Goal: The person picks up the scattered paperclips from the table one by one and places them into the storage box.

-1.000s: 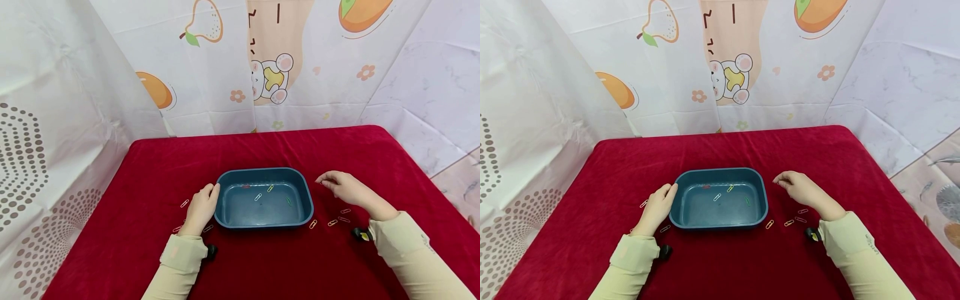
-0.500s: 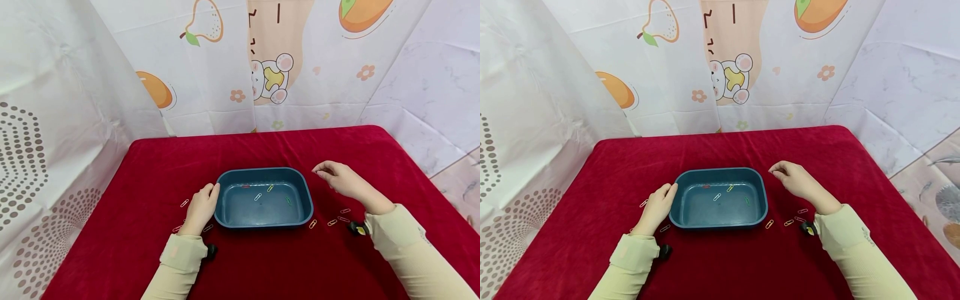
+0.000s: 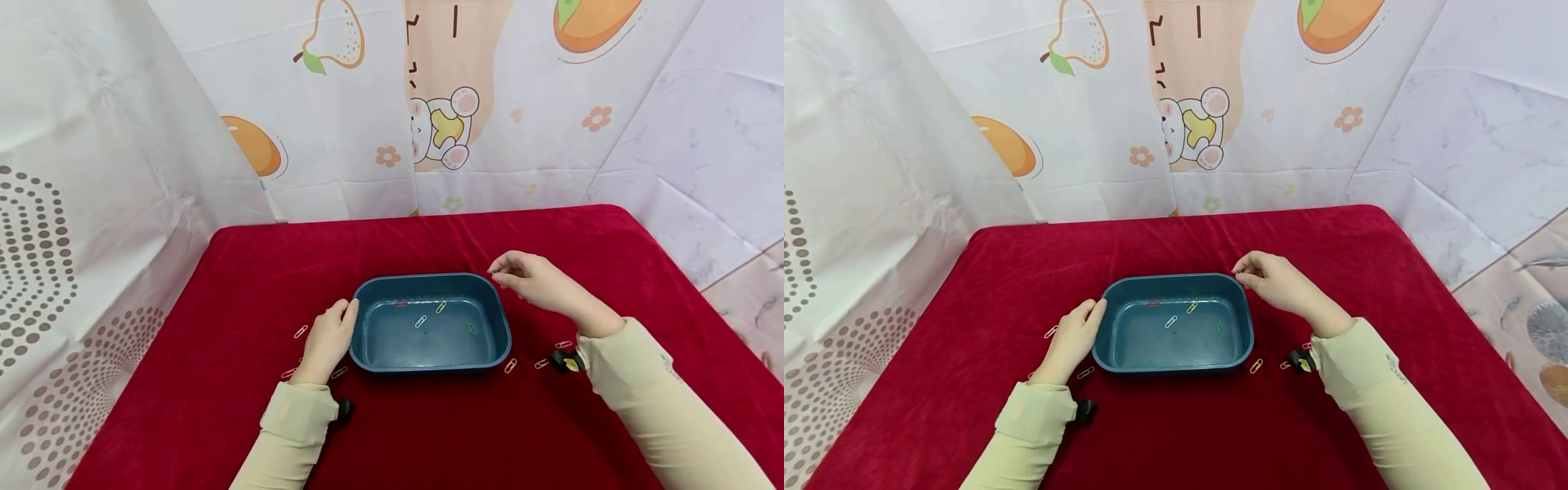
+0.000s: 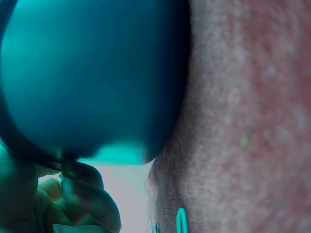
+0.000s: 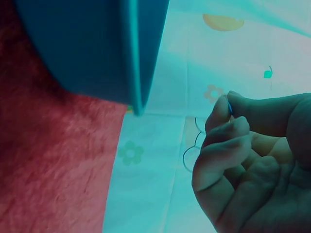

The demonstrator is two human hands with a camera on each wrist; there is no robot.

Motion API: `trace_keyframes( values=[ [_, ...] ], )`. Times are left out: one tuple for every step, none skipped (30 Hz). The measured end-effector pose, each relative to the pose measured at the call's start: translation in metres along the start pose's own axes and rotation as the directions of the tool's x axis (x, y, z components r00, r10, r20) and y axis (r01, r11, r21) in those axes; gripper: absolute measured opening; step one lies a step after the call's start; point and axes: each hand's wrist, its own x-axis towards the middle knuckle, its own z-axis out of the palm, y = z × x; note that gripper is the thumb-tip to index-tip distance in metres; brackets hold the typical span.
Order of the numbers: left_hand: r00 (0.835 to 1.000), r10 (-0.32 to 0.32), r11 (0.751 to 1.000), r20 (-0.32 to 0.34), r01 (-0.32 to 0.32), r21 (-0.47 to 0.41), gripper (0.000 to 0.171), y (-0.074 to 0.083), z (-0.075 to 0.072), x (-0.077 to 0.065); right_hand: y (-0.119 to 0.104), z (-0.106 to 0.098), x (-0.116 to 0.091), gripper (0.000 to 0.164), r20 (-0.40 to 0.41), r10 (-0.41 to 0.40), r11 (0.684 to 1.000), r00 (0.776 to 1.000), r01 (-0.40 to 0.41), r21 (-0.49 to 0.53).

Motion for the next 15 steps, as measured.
trace_keyframes(
  values=[
    [1.000,0.001,1.000,0.000,-0.001,-0.001,0.038,0.000,0.000,0.000,-0.002,0.000,0.001,0.020,0.003,-0.009,1.000,1.000,0.009,-0.004],
    [1.000,0.001,1.000,0.000,-0.001,-0.001,0.038,0.000,0.000,0.000,-0.004,0.001,0.003,0.019,0.005,-0.018,1.000,1.000,0.018,-0.010],
    [1.000,0.002,1.000,0.001,-0.002,-0.003,0.038,0.000,0.000,0.000,-0.006,0.001,0.004,0.019,0.008,-0.029,0.999,1.000,0.029,-0.014],
    [1.000,0.003,1.000,0.002,-0.003,-0.004,0.038,0.000,0.000,0.000,-0.008,0.002,0.006,0.019,0.010,-0.040,0.999,0.999,0.040,-0.019],
    [1.000,0.003,1.000,0.002,-0.003,-0.005,0.038,0.000,0.000,0.000,-0.010,0.002,0.008,0.018,0.012,-0.051,0.998,0.999,0.051,-0.022],
    [1.000,0.004,1.000,0.004,-0.004,-0.007,0.038,0.000,0.000,0.000,-0.012,0.003,0.009,0.018,0.016,-0.060,0.998,0.998,0.061,-0.024],
    [1.000,0.006,1.000,0.005,-0.006,-0.008,0.038,0.000,0.000,0.000,-0.014,0.003,0.011,0.018,0.019,-0.069,0.997,0.997,0.069,-0.025],
    [1.000,0.007,1.000,0.007,-0.007,-0.009,0.038,0.000,0.000,0.000,-0.016,0.003,0.013,0.018,0.023,-0.076,0.997,0.997,0.077,-0.026],
    [1.000,0.007,1.000,0.007,-0.007,-0.011,0.038,0.000,0.000,-0.001,-0.017,0.004,0.014,0.019,0.027,-0.082,0.996,0.996,0.082,-0.026],
    [1.000,0.007,1.000,0.008,-0.007,-0.011,0.038,0.000,0.000,-0.001,-0.019,0.004,0.016,0.019,0.032,-0.086,0.996,0.996,0.087,-0.028],
    [1.000,0.007,1.000,0.009,-0.007,-0.011,0.038,0.000,0.000,-0.001,-0.020,0.004,0.017,0.019,0.036,-0.090,0.995,0.995,0.091,-0.028],
    [1.000,0.006,1.000,0.010,-0.006,-0.010,0.038,0.000,0.000,-0.001,-0.021,0.005,0.019,0.020,0.040,-0.094,0.995,0.995,0.095,-0.027],
    [1.000,0.005,1.000,0.010,-0.005,-0.010,0.038,0.000,0.000,-0.001,-0.023,0.006,0.021,0.020,0.044,-0.097,0.995,0.994,0.098,-0.027],
    [1.000,0.003,1.000,0.009,-0.003,-0.008,0.038,0.000,0.000,0.000,-0.024,0.006,0.023,0.020,0.047,-0.102,0.994,0.994,0.103,-0.026],
    [1.000,0.001,1.000,0.010,-0.001,-0.008,0.038,0.000,0.000,0.000,-0.024,0.007,0.025,0.020,0.051,-0.106,0.994,0.993,0.108,-0.027]
  ],
)
